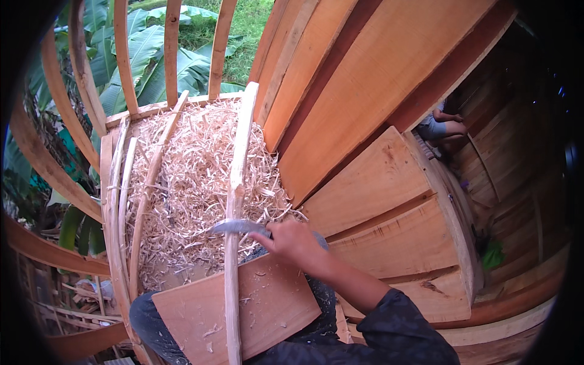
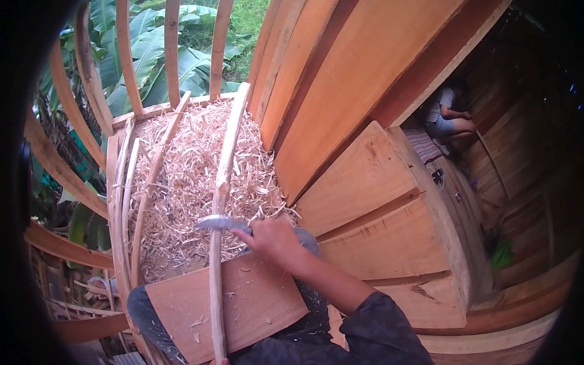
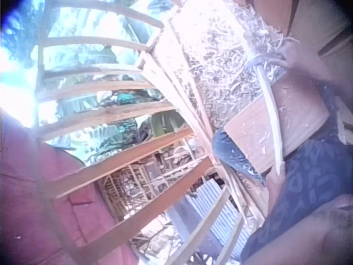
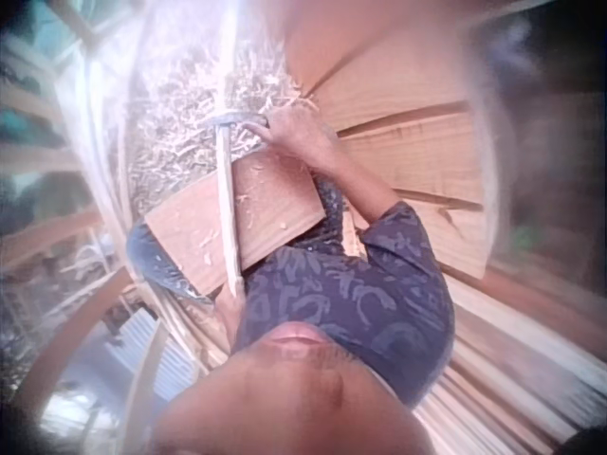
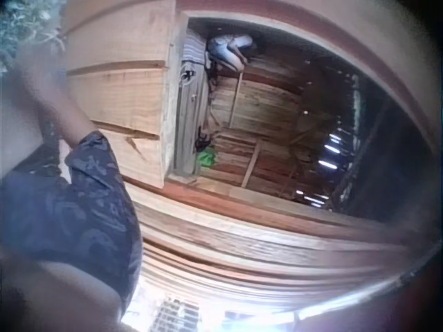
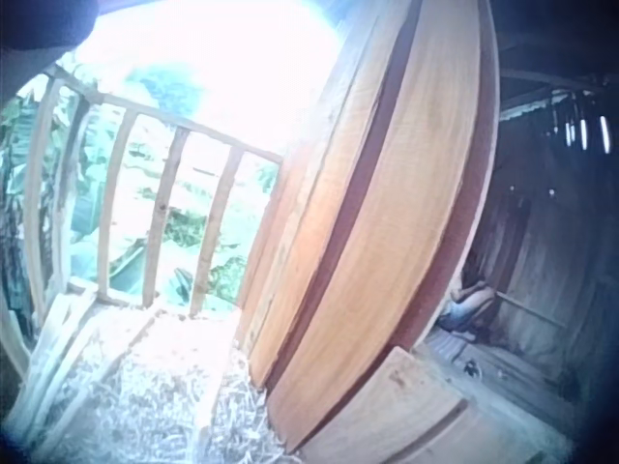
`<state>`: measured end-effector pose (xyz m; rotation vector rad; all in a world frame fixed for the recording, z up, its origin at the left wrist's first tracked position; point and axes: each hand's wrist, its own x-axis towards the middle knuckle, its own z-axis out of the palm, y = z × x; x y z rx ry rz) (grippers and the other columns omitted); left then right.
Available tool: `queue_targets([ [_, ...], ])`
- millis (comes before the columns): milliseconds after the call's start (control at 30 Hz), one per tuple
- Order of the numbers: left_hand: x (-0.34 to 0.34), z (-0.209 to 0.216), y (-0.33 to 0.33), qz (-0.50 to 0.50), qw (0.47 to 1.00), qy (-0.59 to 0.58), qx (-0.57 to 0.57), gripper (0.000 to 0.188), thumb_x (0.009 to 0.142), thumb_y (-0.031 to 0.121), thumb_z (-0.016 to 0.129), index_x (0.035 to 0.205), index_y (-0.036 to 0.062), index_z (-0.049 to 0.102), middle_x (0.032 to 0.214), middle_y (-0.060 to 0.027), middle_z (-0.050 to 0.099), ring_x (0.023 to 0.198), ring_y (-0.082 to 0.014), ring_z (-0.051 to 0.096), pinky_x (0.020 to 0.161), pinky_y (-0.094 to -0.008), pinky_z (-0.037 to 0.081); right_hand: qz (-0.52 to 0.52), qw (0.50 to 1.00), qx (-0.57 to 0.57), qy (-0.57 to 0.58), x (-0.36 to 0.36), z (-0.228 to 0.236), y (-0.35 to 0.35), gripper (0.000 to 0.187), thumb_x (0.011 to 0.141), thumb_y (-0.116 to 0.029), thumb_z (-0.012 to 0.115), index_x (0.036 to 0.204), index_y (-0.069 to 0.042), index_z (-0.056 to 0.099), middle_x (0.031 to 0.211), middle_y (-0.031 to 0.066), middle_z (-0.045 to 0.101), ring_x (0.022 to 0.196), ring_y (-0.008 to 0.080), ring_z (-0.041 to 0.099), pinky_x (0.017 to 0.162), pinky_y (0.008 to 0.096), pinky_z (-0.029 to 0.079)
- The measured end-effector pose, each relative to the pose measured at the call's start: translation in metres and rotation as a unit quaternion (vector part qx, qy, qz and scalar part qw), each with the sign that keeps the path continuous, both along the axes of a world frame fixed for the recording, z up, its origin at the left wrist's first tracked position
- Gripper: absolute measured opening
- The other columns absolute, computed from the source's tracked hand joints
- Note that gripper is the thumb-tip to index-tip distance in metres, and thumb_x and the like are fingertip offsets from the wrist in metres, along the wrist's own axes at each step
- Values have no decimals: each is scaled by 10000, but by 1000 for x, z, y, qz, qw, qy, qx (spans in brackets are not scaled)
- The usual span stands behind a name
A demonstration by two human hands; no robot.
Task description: The person sits on the floor of a wooden structure and uses a curved knife to shave and shape a long wooden pole. They hold the pole against a flat board on their lap and repeatedly scrape the surface, producing wood shavings that accumulate on the floor.
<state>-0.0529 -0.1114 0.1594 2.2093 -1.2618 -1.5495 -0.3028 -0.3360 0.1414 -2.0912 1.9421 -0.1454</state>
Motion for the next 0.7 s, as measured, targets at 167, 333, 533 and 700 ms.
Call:
queue_targets([
  [167, 3, -16, 15, 2, 999, -1, -32, 377, 856, 318, 494, 933, -39, 588, 674, -234, 558, 619, -329, 537, 593, -418, 417, 187, 981, 4, -45, 3, 3, 24, 560, 821, -562, 454, 704, -34, 597, 600, 184, 577, 577, 357, 581, 567, 461, 469],
  [333, 1, -17, 12, -3, 999, 13, -41, 367, 854, 304, 494, 938, -42, 584, 665, -223, 557, 610, -319, 539, 586, -413, 417, 3, 998, -12, -68, -21, -7, 5, 500, 831, -513, 475, 738, -40, 607, 608, 184, 578, 619, 358, 597, 571, 453, 469],
  [533, 18, -33, 22, -7, 998, 6, -68, 361, 853, 297, 494, 942, -42, 582, 664, -217, 558, 605, -312, 539, 582, -408, 418, 41, 984, 14, -171, -7, -22, 22, 421, 840, -419, 520, 769, -14, 609, 635, 199, 576, 642, 347, 593, 580, 437, 459],
  [700, 24, -39, 34, -8, 997, 13, -79, 357, 851, 291, 494, 946, -42, 581, 663, -213, 559, 602, -306, 540, 579, -405, 418, -42, 985, -26, -163, -32, 8, 3, 412, 853, -415, 504, 796, -28, 633, 592, 203, 569, 586, 371, 581, 549, 426, 463],
])
